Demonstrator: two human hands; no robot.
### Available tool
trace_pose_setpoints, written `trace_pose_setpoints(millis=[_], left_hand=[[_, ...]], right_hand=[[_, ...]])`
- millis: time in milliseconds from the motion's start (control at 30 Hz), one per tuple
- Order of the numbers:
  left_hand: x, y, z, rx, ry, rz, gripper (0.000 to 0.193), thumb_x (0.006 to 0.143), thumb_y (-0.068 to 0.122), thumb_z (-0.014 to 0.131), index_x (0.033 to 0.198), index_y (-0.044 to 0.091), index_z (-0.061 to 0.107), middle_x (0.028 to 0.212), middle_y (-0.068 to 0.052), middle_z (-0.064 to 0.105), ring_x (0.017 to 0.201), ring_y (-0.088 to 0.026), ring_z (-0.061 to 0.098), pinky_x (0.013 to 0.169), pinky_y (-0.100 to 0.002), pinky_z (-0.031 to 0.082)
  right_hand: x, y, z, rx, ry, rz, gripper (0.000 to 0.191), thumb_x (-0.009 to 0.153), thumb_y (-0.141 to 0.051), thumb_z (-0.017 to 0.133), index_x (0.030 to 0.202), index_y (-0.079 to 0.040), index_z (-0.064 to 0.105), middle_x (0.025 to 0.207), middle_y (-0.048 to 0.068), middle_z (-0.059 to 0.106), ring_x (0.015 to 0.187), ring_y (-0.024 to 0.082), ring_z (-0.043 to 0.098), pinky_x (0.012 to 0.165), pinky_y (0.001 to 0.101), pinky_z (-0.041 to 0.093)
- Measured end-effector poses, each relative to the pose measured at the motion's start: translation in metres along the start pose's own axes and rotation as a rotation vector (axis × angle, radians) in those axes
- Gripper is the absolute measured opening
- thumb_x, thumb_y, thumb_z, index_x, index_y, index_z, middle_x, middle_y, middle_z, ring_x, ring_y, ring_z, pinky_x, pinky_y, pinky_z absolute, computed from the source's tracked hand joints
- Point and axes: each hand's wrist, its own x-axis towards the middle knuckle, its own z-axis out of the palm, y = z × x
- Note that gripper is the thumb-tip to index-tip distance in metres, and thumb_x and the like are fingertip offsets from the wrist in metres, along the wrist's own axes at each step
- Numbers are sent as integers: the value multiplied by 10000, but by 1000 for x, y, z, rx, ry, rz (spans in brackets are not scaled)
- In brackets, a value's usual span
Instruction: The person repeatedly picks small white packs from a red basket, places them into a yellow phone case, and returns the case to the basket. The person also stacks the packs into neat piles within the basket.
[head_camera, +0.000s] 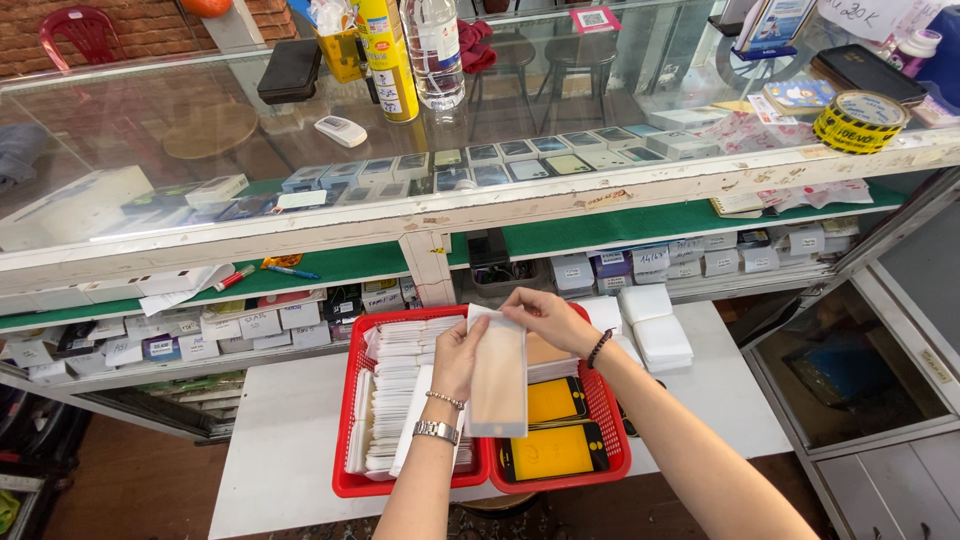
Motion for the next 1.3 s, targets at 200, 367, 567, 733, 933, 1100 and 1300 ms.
trace_pose_setpoints(millis=[200,367,567,733,933,1100,1300], left_hand=[[17,-11,1,-57,267,113,320,963,265,707,1060,-38,749,927,-88,769,757,-125,706,648,-258,571],[21,-22,-24,169,234,118,369,938,290,673,1232,66,653,1104,-77,760,979,-150,702,838,-279,554],[-10,-37,-61,1143,380,65,397,870,339,735,1221,153,717,1347,-89,656,1297,-298,568,1123,-408,427],[-33,-43,-63,1349,416,-249,460,826,318,797,1271,269,690,1574,-79,386,1490,-320,295,1211,-513,258],[-48,-49,-63,1362,413,-190,837,755,222,863,1479,205,443,1590,-126,344,1451,-352,341,1198,-478,313],[-50,-43,-61,1322,476,-268,1035,741,249,894,1562,147,272,1539,-160,383,1413,-362,396,1154,-471,382],[-51,-28,-56,1367,521,-229,1058,693,165,920,1552,123,305,1481,-176,425,1372,-351,432,1135,-436,406]], right_hand=[[-10,21,13,382,-49,319,610,874,-179,719,1353,-328,371,1078,-2,743,960,83,681,784,283,560],[-17,77,16,78,-25,142,334,932,-134,663,1251,-113,566,1096,102,773,1022,180,718,864,348,585],[2,117,-13,-753,74,273,318,984,-97,503,1290,-183,516,1068,191,736,1013,361,699,853,467,553],[8,121,-7,-1015,-128,137,256,972,-110,503,1204,-194,571,1201,121,674,1143,307,642,912,443,531],[-11,129,22,-1370,3,-125,171,823,-161,610,987,-177,652,1298,102,559,1232,281,507,1015,453,432],[-17,125,21,-1233,100,-113,202,855,-91,615,1042,-161,649,1117,32,583,1148,247,550,998,430,440],[-14,119,14,-1186,-17,9,191,851,-198,644,1042,-191,627,1164,22,588,1185,249,531,996,422,433]])
